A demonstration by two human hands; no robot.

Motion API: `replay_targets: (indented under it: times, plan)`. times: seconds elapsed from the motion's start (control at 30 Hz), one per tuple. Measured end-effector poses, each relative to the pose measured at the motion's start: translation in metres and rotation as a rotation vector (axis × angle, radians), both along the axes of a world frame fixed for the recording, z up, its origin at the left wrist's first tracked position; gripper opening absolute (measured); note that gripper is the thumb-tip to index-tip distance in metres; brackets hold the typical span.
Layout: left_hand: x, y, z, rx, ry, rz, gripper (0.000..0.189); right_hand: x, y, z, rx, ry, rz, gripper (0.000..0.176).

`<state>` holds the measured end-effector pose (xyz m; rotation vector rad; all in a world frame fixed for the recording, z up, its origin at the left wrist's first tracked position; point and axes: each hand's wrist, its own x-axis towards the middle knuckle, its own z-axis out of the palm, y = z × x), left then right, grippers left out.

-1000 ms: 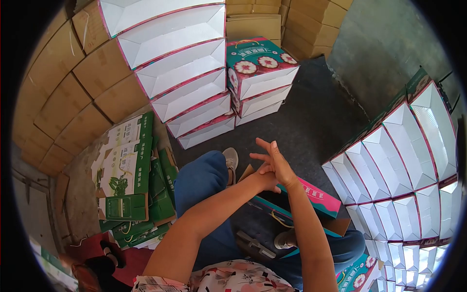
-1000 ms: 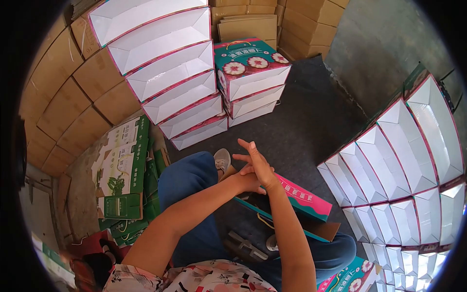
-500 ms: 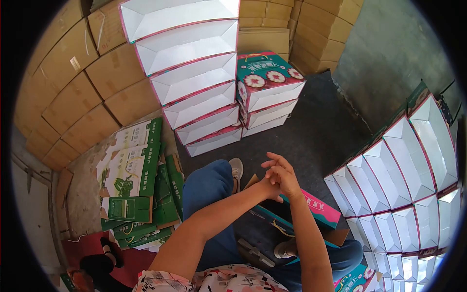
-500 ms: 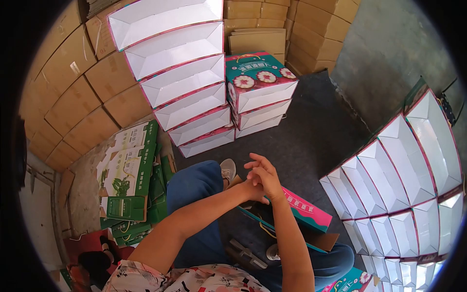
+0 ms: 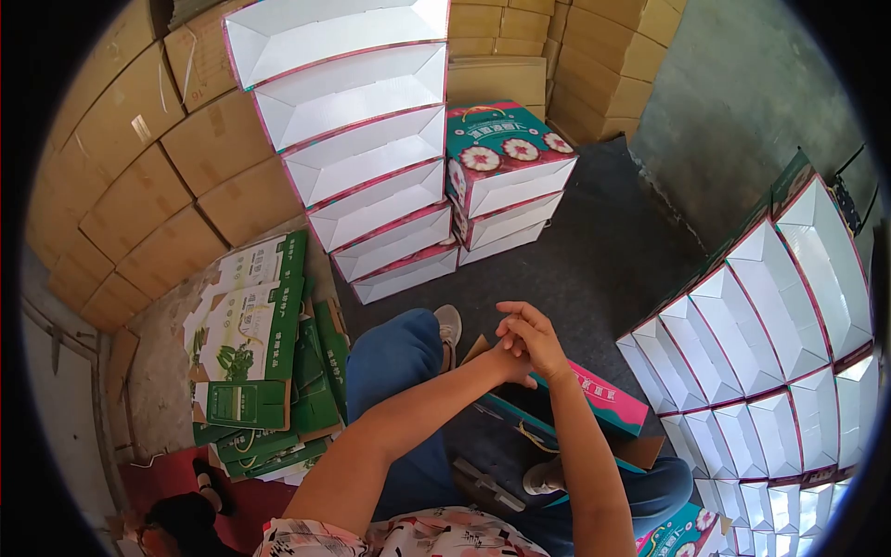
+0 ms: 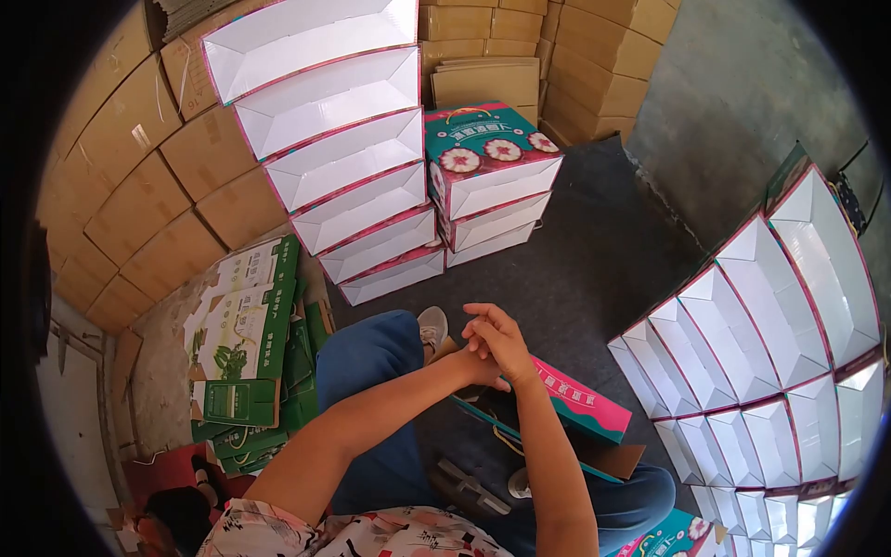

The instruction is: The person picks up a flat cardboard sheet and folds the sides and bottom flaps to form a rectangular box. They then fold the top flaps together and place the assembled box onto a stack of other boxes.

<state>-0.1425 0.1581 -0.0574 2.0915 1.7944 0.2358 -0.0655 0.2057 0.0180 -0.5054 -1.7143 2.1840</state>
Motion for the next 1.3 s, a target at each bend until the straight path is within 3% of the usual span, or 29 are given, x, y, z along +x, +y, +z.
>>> replay_targets:
  times: [0.4,0.47,0.5,0.57,0.6,0.67,0.7,0.73,0.77,0.8,0.83,0.9,0.97,1.0,1.07,1.13,1.2,1.3]
  plan:
    - [-0.001,0.001,-0.014,0.022,-0.023,0.039,0.089,0.000,-0.002,0.004,0.060,-0.018,0.028,0.032]
    - [0.008,0.009,-0.020,-0.049,0.234,0.254,0.076,-0.001,-0.003,0.003,0.052,-0.016,0.017,0.041]
    - [0.025,0.023,-0.025,-0.120,0.506,0.448,0.062,-0.003,-0.006,0.005,0.033,-0.022,-0.018,0.048]
    - [0.026,0.018,-0.031,0.135,0.435,0.275,0.068,0.001,-0.003,0.014,0.070,0.016,-0.100,0.067]
    - [-0.005,-0.007,0.004,0.420,0.070,-0.084,0.086,0.003,0.005,0.030,0.127,0.060,-0.135,0.080]
    - [0.003,-0.006,0.038,0.081,0.134,-0.047,0.081,0.023,0.024,0.109,0.557,0.232,-0.462,0.083]
    - [0.002,-0.006,0.039,0.118,0.138,-0.064,0.080,0.043,0.032,0.159,0.726,0.307,-0.661,0.083]
    - [0.000,-0.006,0.037,0.155,0.143,-0.073,0.078,0.061,0.043,0.198,0.892,0.409,-0.933,0.057]
    - [0.000,-0.008,0.035,0.188,0.147,-0.075,0.076,0.096,0.053,0.232,1.099,0.384,-1.043,0.030]
    - [0.000,-0.007,0.035,0.175,0.145,-0.078,0.077,0.132,0.063,0.265,1.296,0.348,-1.180,0.029]
    - [0.000,-0.005,0.035,0.162,0.146,-0.079,0.077,0.154,0.062,0.294,1.271,0.307,-1.263,0.033]
    - [0.001,-0.006,0.036,0.207,0.145,-0.078,0.075,0.163,0.049,0.304,1.358,0.174,-1.210,0.036]
    - [0.001,-0.005,0.035,0.198,0.138,-0.079,0.076,0.163,0.026,0.279,1.552,-0.017,-0.916,0.032]
    - [0.001,-0.006,0.035,0.196,0.135,-0.077,0.076,0.161,0.025,0.250,1.225,-0.078,-0.670,0.026]
    - [0.001,-0.006,0.035,0.202,0.140,-0.074,0.076,0.162,0.030,0.187,1.188,-0.383,-0.259,0.043]
    - [0.001,-0.008,0.036,0.192,0.142,-0.068,0.076,0.188,0.055,0.103,1.288,-0.820,0.073,0.074]
    - [0.001,-0.008,0.039,0.174,0.147,-0.070,0.076,0.207,0.056,0.048,1.313,-0.916,0.219,0.087]
    - [0.002,-0.006,0.045,0.105,0.149,-0.072,0.080,0.215,0.054,0.000,1.227,-0.901,0.202,0.097]
